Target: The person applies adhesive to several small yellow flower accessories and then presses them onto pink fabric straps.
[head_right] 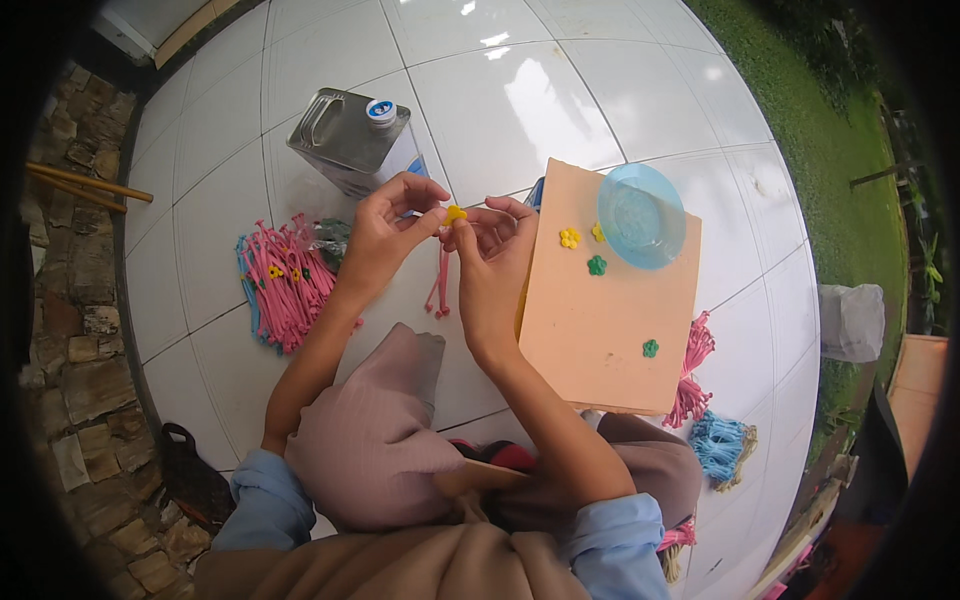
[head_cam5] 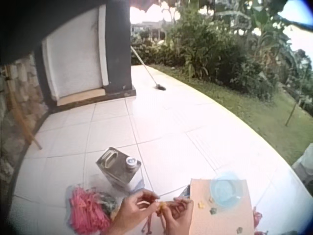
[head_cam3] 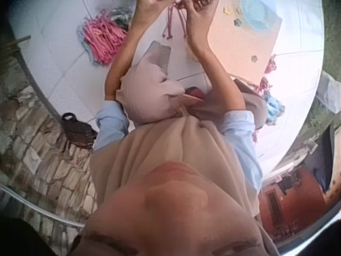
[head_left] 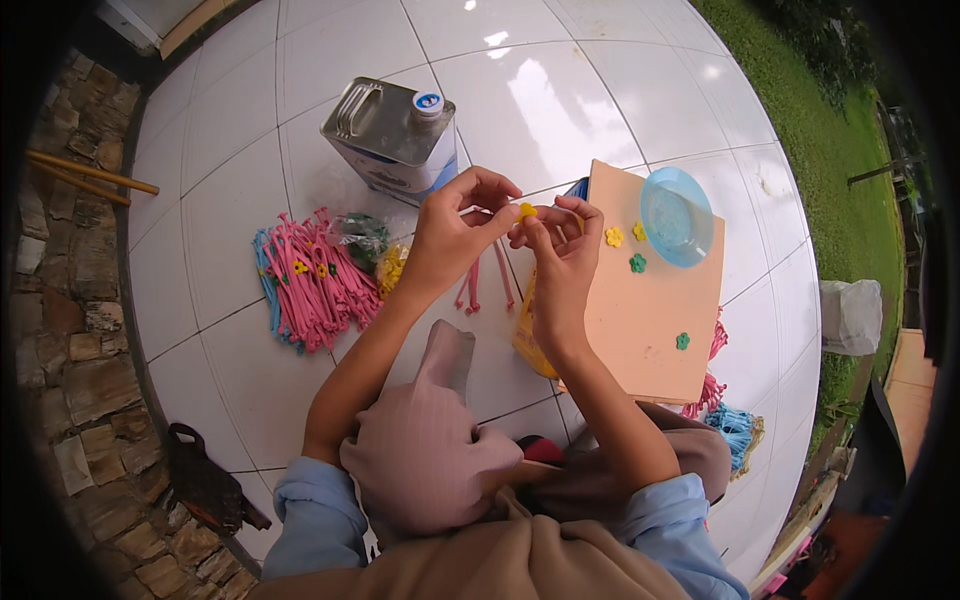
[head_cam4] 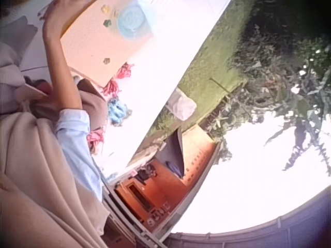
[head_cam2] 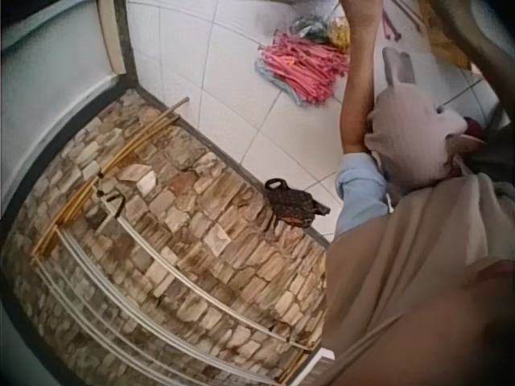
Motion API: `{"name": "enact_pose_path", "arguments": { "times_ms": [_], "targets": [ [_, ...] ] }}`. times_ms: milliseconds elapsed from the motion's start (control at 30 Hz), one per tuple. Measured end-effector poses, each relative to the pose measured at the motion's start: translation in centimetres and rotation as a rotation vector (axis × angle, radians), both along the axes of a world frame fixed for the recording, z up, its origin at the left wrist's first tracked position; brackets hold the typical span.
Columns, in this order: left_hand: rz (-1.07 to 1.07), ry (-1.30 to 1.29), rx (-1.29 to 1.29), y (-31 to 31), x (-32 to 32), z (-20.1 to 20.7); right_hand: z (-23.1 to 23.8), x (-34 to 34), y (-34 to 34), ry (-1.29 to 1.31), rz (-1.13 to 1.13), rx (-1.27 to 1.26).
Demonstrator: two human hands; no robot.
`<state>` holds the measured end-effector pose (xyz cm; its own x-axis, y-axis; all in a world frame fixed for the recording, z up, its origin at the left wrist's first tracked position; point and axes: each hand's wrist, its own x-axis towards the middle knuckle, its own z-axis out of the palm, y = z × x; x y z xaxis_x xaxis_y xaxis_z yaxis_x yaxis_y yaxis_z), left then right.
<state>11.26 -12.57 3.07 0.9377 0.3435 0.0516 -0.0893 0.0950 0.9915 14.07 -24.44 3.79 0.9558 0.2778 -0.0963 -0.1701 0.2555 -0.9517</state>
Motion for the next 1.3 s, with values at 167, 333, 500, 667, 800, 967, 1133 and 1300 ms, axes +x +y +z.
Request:
{"name": "enact_pose_path", "arguments": {
  "times_ms": [167,333,500,667,800,967,1133,1300],
  "targets": [
    [-0.137,0.050,-0.018,-2.1,2.6,4.4,3.3,4.0,-4.3,-0.466,0.020,-0.290],
    [-0.128,0.202,-0.191,-5.7,5.2,5.0,4.0,10.8,-14.3,-0.661,0.181,-0.647],
    [-0.093,0.300,-0.258,-9.0,7.0,0.7,-0.1,11.7,-18.5,-1.179,0.315,-1.333],
    [-0.010,0.230,-0.232,-11.5,8.5,-1.8,-1.1,11.8,-18.7,-1.208,0.286,-1.311],
    [-0.004,0.189,-0.211,-13.4,9.2,-1.9,-1.9,11.9,-19.0,-1.223,0.222,-1.278],
    [0.043,0.137,-0.237,-14.3,9.2,-1.5,-2.0,11.6,-19.0,-1.233,0.201,-1.259],
    [0.045,0.107,-0.223,-14.3,9.2,-1.5,-1.9,11.6,-18.7,-1.169,0.210,-1.222],
    [0.047,0.120,-0.255,-14.4,9.2,-1.6,-2.2,11.3,-18.7,-1.096,0.205,-1.191]
  ]
}}
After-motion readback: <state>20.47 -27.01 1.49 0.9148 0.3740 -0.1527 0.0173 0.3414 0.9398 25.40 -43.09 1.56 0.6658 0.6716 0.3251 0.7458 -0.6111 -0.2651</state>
